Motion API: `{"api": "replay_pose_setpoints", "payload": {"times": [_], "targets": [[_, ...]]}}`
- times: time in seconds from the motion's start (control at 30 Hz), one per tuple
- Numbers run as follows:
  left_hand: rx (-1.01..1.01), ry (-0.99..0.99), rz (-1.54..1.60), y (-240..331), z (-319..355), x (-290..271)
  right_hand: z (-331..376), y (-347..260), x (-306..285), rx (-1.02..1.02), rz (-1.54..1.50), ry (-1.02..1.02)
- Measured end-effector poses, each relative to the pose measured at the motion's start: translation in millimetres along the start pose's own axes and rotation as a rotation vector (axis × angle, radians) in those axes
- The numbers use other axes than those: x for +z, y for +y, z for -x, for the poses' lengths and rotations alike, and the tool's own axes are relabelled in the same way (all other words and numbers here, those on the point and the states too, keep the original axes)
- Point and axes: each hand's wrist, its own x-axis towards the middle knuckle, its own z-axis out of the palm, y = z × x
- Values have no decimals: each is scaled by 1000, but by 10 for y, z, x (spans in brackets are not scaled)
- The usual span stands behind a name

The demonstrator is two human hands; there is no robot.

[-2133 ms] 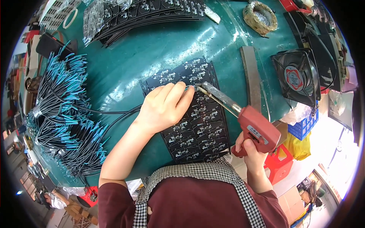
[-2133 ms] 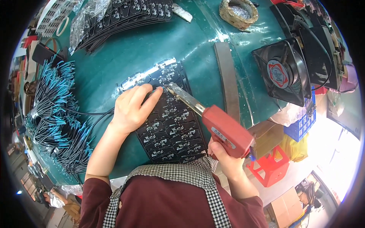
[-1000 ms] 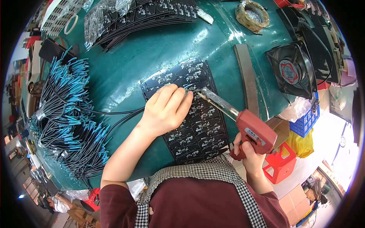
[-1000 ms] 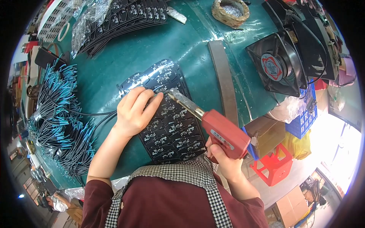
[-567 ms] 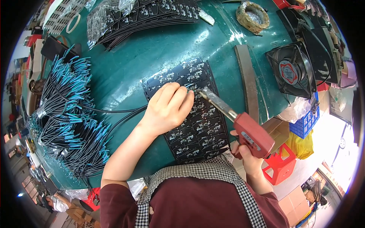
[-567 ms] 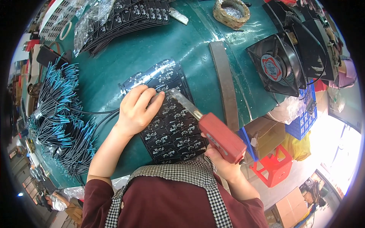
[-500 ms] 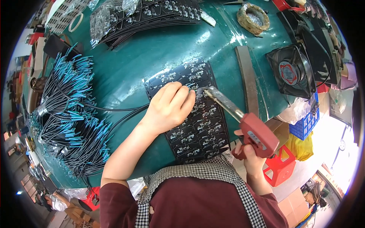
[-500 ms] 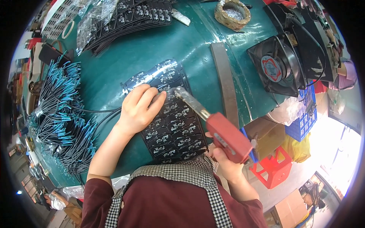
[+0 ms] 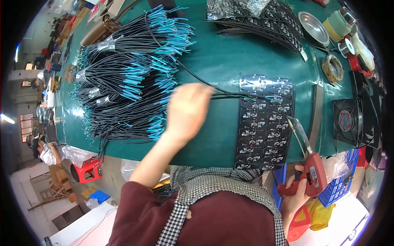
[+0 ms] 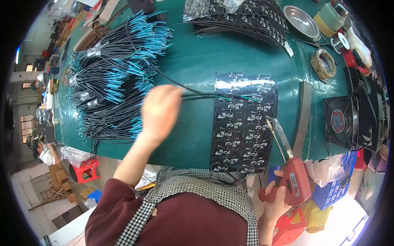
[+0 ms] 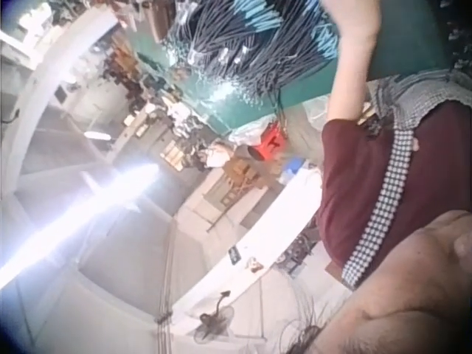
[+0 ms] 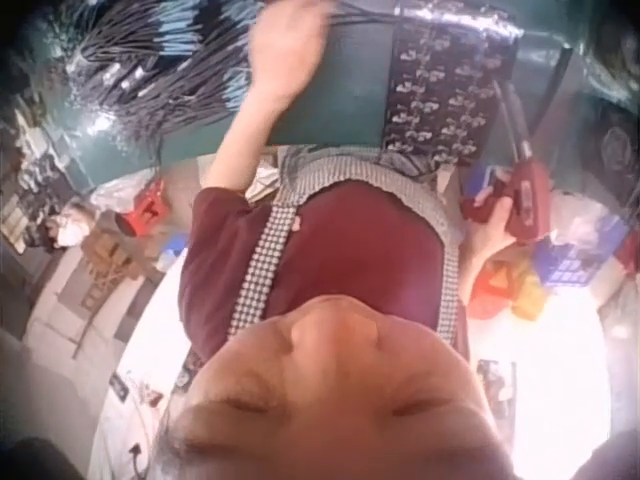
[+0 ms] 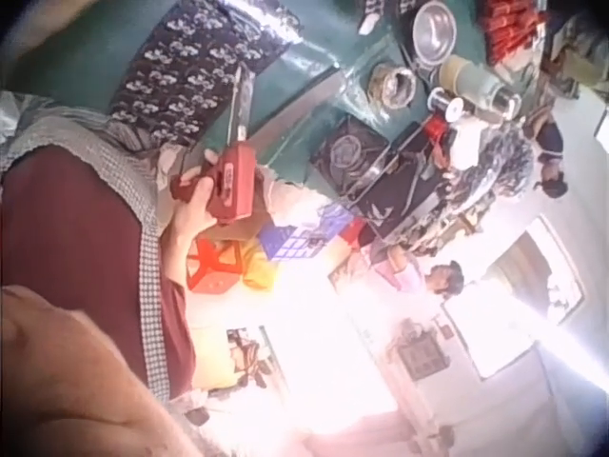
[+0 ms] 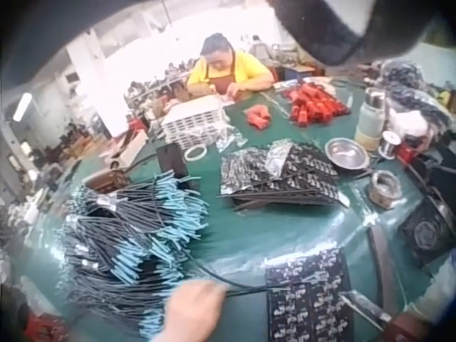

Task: The person solders wires onto circuit board panels using a soldering iron, taking wires one at a time and attaching them to connection points on the boards.

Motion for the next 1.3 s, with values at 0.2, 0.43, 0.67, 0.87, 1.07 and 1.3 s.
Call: {"api": "replay_pose_setpoints", "payload": {"times": [0.2,0.43,0.67,0.87,1.07,1.3], "targets": [[-152,2,-146,-538,245,-204,20,-20,81,-64,-36,-79],[-152,185,-55,-646,252,-187,60,23,0,4,-83,-76],[-140,667,27,-290,-253,-276,-22,-59,58,22,-72,-124],[412,-29,151,477,-299,382,-68,-71,125,53,-73,-153],[428,-26,214,480,-165,439,-35,-73,97,233,-90,-212],[470,-34,280,470,-177,452,-80,-1,176,273,-136,-385]]}}
